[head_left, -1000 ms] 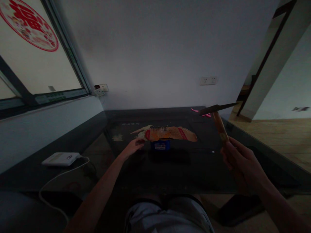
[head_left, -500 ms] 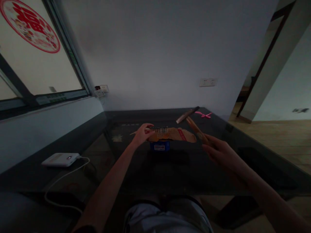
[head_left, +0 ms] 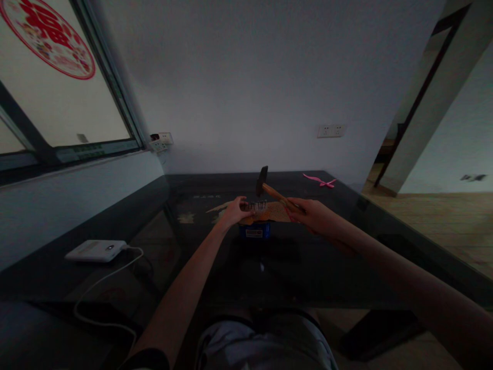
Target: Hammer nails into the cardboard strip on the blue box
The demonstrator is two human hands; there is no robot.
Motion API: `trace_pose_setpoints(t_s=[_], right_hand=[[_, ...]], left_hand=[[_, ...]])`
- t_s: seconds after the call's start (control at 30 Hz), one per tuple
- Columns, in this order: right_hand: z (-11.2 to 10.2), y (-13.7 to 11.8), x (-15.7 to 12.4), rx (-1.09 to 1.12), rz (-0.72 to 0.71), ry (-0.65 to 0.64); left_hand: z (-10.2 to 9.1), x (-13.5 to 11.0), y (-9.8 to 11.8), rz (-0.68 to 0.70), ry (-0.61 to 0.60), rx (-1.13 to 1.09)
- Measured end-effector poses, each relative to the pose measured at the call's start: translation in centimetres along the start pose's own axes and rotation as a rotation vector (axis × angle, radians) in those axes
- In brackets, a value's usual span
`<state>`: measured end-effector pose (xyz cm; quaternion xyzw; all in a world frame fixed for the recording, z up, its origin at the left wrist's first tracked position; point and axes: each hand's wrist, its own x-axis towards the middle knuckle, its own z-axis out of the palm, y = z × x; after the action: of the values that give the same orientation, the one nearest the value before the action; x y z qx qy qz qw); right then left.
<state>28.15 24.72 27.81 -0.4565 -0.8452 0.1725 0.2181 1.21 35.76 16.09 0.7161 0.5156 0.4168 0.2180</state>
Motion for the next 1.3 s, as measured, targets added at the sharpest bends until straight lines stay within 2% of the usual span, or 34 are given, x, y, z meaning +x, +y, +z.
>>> trace_pose_setpoints(t_s=[0.23,0.43,0.6,0.8,1.03,1.2,1.3], right_hand=[[0.2,-0.1,0.3,0.015,-0.03,-0.031],[-0.2,-0.5,0.6,-0.035,-0.016,0.001],[0.3,0.1,0.8,-0.005,-0.003,-0.045],[-0.5,-0.2,0.5,0.038,0.0,0.009],[-0.1,-0.2,0.7,-0.029,-0.004,-0.075],[-1.1,-0.8,0.4,0.0,0.023,-0.026],[-0.7,-0.5,0.4,-0.01,0.025,-0.031]], left_hand=[[0.2,-0.1,-0.5,-0.003,0.032,-0.01],[0.3,-0.3,-0.6,-0.002,0.029,-0.02],[0.4,-0.4,-0.5,0.0,0.048,-0.037],[0.4,-0.6,-0.1,-0.007,0.036,-0.071],[0.2,-0.6,0.0,-0.007,0.054,-0.016],[0.2,-0.6,0.1,-0.004,0.058,-0.035],[0.3,-0.6,-0.1,0.002,0.054,-0.048]])
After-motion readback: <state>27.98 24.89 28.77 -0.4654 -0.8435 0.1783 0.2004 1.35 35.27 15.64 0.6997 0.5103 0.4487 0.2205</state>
